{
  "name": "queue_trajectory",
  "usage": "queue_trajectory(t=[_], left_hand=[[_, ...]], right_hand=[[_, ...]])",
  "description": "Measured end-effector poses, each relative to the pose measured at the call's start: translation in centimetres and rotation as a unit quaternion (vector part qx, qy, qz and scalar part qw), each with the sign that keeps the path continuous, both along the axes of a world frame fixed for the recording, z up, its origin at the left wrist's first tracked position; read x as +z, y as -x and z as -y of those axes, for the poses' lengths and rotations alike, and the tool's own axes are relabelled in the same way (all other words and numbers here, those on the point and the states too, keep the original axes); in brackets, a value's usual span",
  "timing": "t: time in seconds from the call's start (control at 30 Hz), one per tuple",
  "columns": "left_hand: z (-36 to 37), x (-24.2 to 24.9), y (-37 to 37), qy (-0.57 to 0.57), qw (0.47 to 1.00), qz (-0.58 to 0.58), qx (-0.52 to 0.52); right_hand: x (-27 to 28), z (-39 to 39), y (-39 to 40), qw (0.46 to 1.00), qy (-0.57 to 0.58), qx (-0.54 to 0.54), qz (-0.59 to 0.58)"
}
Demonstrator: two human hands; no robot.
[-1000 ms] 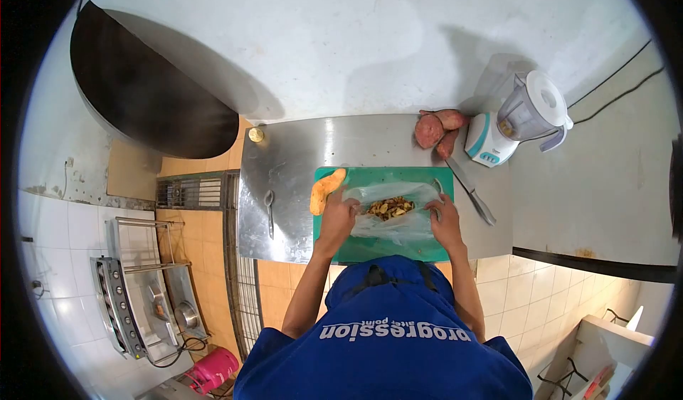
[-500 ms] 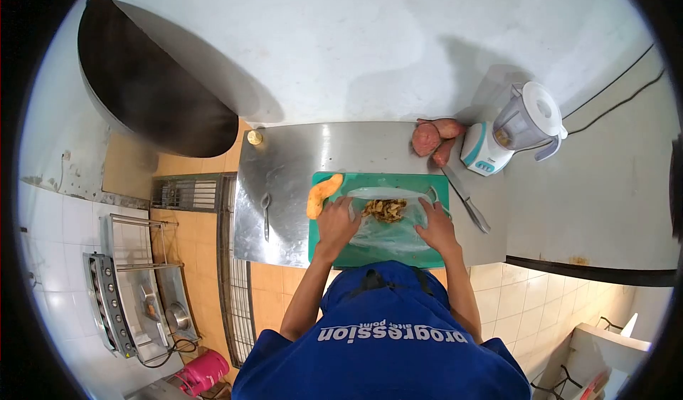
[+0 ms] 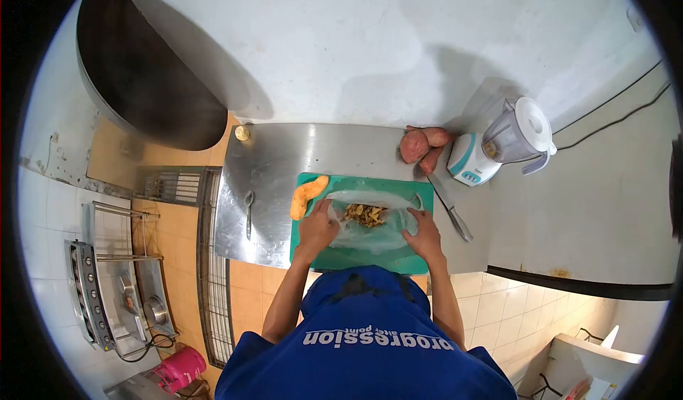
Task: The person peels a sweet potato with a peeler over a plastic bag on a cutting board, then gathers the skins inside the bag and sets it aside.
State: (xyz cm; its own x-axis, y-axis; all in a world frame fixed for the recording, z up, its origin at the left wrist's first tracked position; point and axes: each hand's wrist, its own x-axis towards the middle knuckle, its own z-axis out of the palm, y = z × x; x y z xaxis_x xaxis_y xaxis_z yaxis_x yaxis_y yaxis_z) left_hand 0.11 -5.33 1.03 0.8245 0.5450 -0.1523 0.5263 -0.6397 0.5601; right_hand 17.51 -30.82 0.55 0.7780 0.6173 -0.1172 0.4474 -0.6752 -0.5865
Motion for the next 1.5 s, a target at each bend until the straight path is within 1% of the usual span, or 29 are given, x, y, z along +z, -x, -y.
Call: queue_trajectory(t=[0.03, 0.17, 0.27, 0.33, 0.37, 0.4, 0.43, 0.47, 0.5, 0.53, 0.57, 0.6, 0.63, 0.67, 0.7, 0.73, 0.77, 0.83, 0.97, 1.03, 1.07, 1.13, 1.27, 1.3, 1.33, 1.37, 1.43, 1.47, 1.5], left_hand=[[0.1, -0.2, -0.1, 0.0, 1.0, 0.0, 0.0], [-0.9, -0.1, 0.4, -0.002, 0.999, -0.019, -0.037], [-1.7, 1.0, 0.6, 0.0, 0.998, 0.006, -0.057], [-1.6, 2.0, 0.9, 0.01, 0.998, 0.021, -0.065], [-1.6, 2.5, 1.0, 0.07, 0.994, 0.072, -0.039], [-1.7, 2.8, 1.2, 0.129, 0.984, 0.122, -0.014], [-1.9, 1.5, 1.8, 0.129, 0.984, 0.121, -0.014], [-2.3, -0.6, 2.6, 0.164, 0.969, 0.171, 0.066], [-2.7, -2.2, 3.5, 0.198, 0.944, 0.219, 0.145], [-3.0, -2.6, 4.6, 0.198, 0.945, 0.217, 0.145], [-3.4, -3.1, 5.6, 0.164, 0.977, 0.087, 0.108], [-3.3, -2.9, 6.2, 0.127, 0.989, -0.045, 0.068], [-2.6, -3.0, 6.3, 0.128, 0.988, -0.047, 0.067], [-1.4, -3.3, 6.2, 0.109, 0.993, -0.008, 0.053], [-0.3, -3.2, 6.0, 0.09, 0.995, 0.031, 0.041], [0.4, -3.1, 5.4, 0.043, 0.999, 0.029, 0.016], [0.9, -3.3, 4.9, 0.045, 0.998, 0.027, 0.018], [1.7, -3.9, 4.0, -0.002, 0.998, 0.064, 0.013], [1.1, -3.3, 2.1, 0.011, 0.993, 0.116, 0.005], [0.7, -3.4, 1.4, 0.036, 0.989, 0.142, -0.01], [0.4, -3.9, 1.2, 0.038, 0.989, 0.139, -0.011], [-0.2, -5.9, 1.1, -0.01, 0.995, 0.083, -0.046], [-0.1, -7.1, 2.5, -0.004, 0.992, 0.124, -0.005], [0.1, -7.5, 3.6, 0.132, 0.974, 0.169, 0.073], [0.2, -7.3, 4.6, 0.265, 0.93, 0.208, 0.15], [0.2, -7.1, 5.6, 0.267, 0.93, 0.206, 0.147], [0.1, -3.6, 7.2, 0.405, 0.861, 0.181, 0.248], [0.0, -2.7, 8.0, 0.475, 0.823, 0.192, 0.246], [0.3, -1.4, 8.2, 0.476, 0.823, 0.189, 0.246]], right_hand=[[0.0, -0.1, 0.3, 0.999, -0.002, 0.004, -0.039], [-2.4, 1.5, -0.9, 0.998, -0.034, 0.028, -0.036], [-2.3, 2.2, -1.6, 0.999, -0.025, 0.034, 0.011], [1.8, 1.7, -1.3, 0.993, -0.052, -0.012, -0.11], [1.8, 1.9, -1.1, 0.992, -0.051, -0.012, -0.112], [1.7, 2.0, -0.9, 0.984, -0.116, -0.071, -0.111], [1.6, 2.1, -0.9, 0.969, -0.181, -0.13, -0.109], [1.3, 2.5, -1.0, 0.969, -0.181, -0.13, -0.11], [0.4, 3.4, -1.3, 0.955, -0.199, -0.18, -0.123], [-0.6, 4.4, -1.5, 0.939, -0.216, -0.231, -0.136], [-1.7, 5.2, -1.5, 0.938, -0.214, -0.234, -0.138], [-2.4, 5.8, -1.3, 0.968, -0.161, -0.186, -0.054], [-3.1, 6.2, -1.2, 0.985, -0.106, -0.132, 0.031], [-3.9, 6.4, -1.1, 0.986, -0.104, -0.131, 0.028], [-4.1, 5.8, -0.7, 0.989, -0.066, -0.104, 0.083], [-4.3, 5.2, -0.4, 0.987, -0.028, -0.078, 0.138], [-4.4, 4.5, -0.2, 0.988, -0.026, -0.076, 0.135], [-4.9, 3.6, -0.2, 0.986, 0.055, -0.051, 0.151], [-6.4, 2.6, -1.2, 0.988, 0.064, -0.053, 0.128], [-5.9, 2.2, -1.4, 0.989, 0.069, -0.026, 0.127], [-5.7, 2.1, -1.4, 0.989, 0.07, -0.028, 0.124], [-4.7, 1.9, -1.7, 0.987, 0.146, -0.028, 0.059], [-3.0, 3.7, -2.0, 0.99, 0.096, -0.102, -0.008], [-2.3, 4.3, -1.9, 0.991, 0.071, -0.114, -0.002], [-2.4, 5.3, -1.8, 0.991, 0.047, -0.126, 0.002], [-2.9, 6.2, -1.7, 0.99, 0.048, -0.129, 0.002], [-5.5, 7.8, -2.0, 0.986, -0.107, -0.071, 0.105], [-4.8, 8.0, -1.7, 0.986, -0.105, -0.074, 0.103], [-3.0, 7.7, -1.3, 0.958, -0.209, -0.137, -0.141]])
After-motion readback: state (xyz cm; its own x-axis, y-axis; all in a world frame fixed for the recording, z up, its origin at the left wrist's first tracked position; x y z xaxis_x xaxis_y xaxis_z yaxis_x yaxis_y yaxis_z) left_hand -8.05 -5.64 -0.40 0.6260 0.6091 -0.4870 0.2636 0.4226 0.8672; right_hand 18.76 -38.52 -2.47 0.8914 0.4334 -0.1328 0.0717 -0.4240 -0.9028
